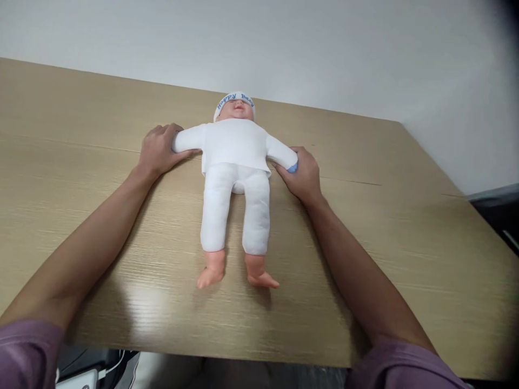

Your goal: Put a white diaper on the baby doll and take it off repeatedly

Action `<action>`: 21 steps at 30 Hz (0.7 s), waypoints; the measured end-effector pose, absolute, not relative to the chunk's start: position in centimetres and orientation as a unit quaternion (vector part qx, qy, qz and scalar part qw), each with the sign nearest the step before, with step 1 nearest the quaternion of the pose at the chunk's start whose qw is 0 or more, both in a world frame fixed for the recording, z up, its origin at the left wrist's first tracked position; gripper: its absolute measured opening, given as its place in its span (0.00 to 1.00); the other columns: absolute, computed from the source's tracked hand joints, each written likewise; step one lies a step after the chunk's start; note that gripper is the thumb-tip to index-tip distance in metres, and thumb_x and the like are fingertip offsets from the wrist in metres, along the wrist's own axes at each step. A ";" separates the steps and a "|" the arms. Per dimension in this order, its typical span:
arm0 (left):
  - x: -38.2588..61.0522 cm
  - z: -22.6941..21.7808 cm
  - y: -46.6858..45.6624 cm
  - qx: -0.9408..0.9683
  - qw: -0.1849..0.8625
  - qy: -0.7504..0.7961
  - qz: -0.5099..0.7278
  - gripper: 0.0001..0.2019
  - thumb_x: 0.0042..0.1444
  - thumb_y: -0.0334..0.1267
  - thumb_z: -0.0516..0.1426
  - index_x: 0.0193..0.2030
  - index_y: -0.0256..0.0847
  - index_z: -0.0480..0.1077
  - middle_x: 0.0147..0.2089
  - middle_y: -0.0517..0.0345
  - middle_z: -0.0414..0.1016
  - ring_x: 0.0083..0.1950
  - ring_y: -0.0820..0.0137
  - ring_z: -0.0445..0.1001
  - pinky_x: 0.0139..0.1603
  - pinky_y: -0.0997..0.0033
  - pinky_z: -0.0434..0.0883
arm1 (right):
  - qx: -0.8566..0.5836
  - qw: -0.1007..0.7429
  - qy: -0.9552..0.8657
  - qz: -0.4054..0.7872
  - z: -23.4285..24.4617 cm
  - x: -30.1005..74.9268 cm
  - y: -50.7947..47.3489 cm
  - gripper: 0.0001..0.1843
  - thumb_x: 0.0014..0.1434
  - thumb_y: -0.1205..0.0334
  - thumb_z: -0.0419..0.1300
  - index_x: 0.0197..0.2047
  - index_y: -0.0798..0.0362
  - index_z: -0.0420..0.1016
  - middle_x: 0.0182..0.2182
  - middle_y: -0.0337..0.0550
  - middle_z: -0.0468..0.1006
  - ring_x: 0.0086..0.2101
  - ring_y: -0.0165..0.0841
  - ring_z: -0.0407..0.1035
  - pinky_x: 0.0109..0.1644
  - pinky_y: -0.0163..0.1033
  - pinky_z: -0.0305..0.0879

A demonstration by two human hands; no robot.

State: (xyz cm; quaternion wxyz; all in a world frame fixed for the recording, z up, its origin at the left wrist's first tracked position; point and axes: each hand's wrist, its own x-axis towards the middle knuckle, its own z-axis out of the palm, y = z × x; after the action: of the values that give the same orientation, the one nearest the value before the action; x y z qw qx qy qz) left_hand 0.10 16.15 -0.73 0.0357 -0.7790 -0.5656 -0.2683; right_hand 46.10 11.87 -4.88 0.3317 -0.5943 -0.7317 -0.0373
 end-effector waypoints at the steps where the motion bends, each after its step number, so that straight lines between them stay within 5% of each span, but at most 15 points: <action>1: 0.0 -0.8 16.3 -0.779 0.039 -0.567 -0.266 0.44 0.65 0.79 0.62 0.67 0.40 0.75 0.58 0.40 0.81 0.62 0.44 0.77 0.65 0.50 0.70 | -0.602 0.324 -0.729 -0.043 -5.1 46.4 12.1 0.34 0.74 0.29 0.60 0.63 0.51 0.75 0.57 0.60 0.83 0.56 0.56 0.75 0.66 0.64 0.71; 9: -0.5 -1.6 16.3 -0.766 0.059 -0.589 -0.252 0.45 0.65 0.82 0.58 0.69 0.42 0.76 0.64 0.35 0.80 0.69 0.35 0.72 0.74 0.40 0.62 | -0.635 0.298 -0.709 -0.073 -6.1 46.7 12.0 0.38 0.75 0.31 0.56 0.72 0.52 0.72 0.62 0.63 0.79 0.60 0.59 0.70 0.69 0.67 0.66; 16: -1.3 -1.3 13.0 -0.721 0.024 -0.624 -0.301 0.49 0.65 0.77 0.62 0.78 0.39 0.65 0.75 0.31 0.71 0.76 0.31 0.66 0.77 0.37 0.61 | -0.637 0.308 -0.701 -0.093 -6.5 46.1 8.7 0.47 0.74 0.33 0.57 0.84 0.55 0.57 0.75 0.67 0.70 0.72 0.59 0.63 0.78 0.68 0.60; 21: -2.2 -1.3 10.8 -0.720 0.017 -0.625 -0.302 0.33 0.72 0.59 0.61 0.74 0.40 0.70 0.74 0.35 0.74 0.75 0.36 0.67 0.76 0.38 0.64 | -0.638 0.337 -0.687 -0.090 -6.2 46.1 7.1 0.33 0.77 0.47 0.56 0.77 0.54 0.70 0.70 0.63 0.77 0.68 0.55 0.68 0.76 0.63 0.64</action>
State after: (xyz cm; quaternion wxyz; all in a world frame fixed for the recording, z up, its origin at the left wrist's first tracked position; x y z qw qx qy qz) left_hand -2.25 10.84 -1.34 0.0173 -0.7196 -0.6250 -0.3021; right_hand 46.10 7.06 -6.24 0.3367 -0.6377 -0.6869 -0.0903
